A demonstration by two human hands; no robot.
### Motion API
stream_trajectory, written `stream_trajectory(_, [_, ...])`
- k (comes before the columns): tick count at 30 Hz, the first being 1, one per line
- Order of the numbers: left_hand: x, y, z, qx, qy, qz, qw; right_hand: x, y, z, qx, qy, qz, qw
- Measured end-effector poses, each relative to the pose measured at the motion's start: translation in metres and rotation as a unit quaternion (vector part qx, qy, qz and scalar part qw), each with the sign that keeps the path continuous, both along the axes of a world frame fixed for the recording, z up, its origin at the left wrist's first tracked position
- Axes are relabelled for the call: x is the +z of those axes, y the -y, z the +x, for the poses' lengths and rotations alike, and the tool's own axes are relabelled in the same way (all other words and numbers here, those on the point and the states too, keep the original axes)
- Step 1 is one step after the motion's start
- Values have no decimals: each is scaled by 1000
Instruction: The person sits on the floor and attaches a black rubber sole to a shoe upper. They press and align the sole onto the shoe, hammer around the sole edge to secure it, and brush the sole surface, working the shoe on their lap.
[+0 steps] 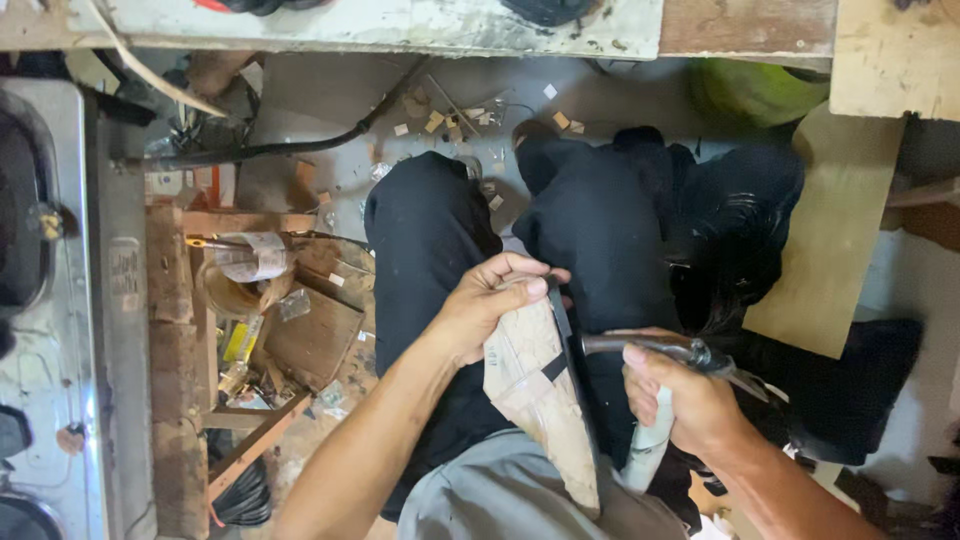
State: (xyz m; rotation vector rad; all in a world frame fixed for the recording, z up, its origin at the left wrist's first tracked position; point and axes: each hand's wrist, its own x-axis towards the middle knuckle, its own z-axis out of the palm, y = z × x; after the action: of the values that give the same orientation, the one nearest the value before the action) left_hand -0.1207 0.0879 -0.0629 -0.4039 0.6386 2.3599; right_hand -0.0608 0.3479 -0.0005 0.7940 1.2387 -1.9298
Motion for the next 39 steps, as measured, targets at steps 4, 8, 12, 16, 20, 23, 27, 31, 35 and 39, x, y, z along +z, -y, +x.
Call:
stream_trajectory(4, [-5,-10,0,-3,-6,-18,1000,22,15,-15,116,-57,122,984])
stream_trajectory(8, [-18,-16,-7,-39,-65,-117,990,23,18,-30,296,-33,251,921])
stream_trajectory(12, [-21,-19,-12,-65,-123,-167,976,10,3,-35,347,-172,240,890])
stream_trajectory(16, [-18,-16,-9,-71,-93,-92,989,3,-14,-23,277,-89,154,944])
stream_trajectory(20, [-18,-16,-10,-61,-100,-64,991,10,-15,-13,91,-66,70,991])
stream_trajectory(23, [-22,-20,-6,-60,-105,-83,989,19,-5,-12,198,-153,168,953])
stream_trajectory(27, [-29,-27,-5,-97,-122,-184,971,25,7,-21,287,-157,283,902])
stream_trajectory(31, [-31,-27,-11,-92,-136,-178,970,23,10,-32,261,-34,310,914])
stream_trajectory(35, [-29,-24,-9,-95,-134,-160,973,25,9,-34,50,-25,84,995])
stream_trajectory(39, [-30,-24,-6,-109,-152,-190,964,23,13,-33,111,-46,224,967])
